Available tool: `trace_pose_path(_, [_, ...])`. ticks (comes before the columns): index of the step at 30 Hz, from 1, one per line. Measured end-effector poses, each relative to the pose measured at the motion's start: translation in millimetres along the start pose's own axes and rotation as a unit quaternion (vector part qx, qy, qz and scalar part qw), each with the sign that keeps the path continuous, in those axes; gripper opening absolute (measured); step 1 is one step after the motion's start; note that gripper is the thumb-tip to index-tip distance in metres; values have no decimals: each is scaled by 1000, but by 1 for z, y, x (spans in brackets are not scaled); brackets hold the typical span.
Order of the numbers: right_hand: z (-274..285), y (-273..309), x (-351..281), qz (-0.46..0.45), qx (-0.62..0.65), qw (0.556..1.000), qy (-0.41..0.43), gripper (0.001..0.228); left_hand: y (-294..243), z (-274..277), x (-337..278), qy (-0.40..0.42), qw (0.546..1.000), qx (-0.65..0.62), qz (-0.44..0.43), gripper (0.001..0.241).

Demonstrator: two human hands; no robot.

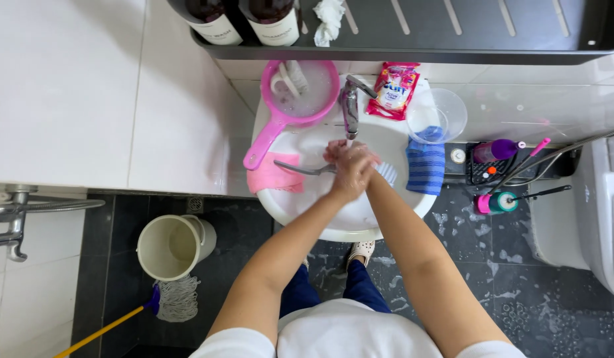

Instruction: The person scrubs the toilet bowl, seat, and tank with a brush and a pink scoop. They then rinse the brush and scoop at the sink, scrub the wall tiles, and wash their hands and the cleaning tools.

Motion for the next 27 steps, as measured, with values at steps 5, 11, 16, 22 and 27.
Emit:
trace_pose_path(5, [30, -35, 53, -23, 111, 993, -37, 16, -28, 28, -20, 31, 971, -223, 85, 16])
trace_pose_path(11, [-11, -7, -7, -137, 26, 988, -72, 28, 99, -24, -43, -141, 749, -489, 425, 27])
trace_pose_path(16, [130, -19, 33, -47, 181, 981, -53, 24, 127, -79, -18, -113, 542, -661, 507, 34])
trace_pose_path(22, [84, 70, -65, -36, -85, 983, -158, 27, 119, -125, -17, 132, 489, -661, 554, 39])
trace_pose_path(27, [58, 53, -85, 91, -739, 668, -1, 35, 144, -97, -23, 126, 657, -485, 564, 26])
Point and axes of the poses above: each hand's wrist, its own x-axis towards the middle knuckle, its own z-axis out of the back of the hand, y = z × x, the point moved 3 cm from there along x, towards the middle knuckle, and after that the axes turned 3 degrees about z, right-handed, at the moved point
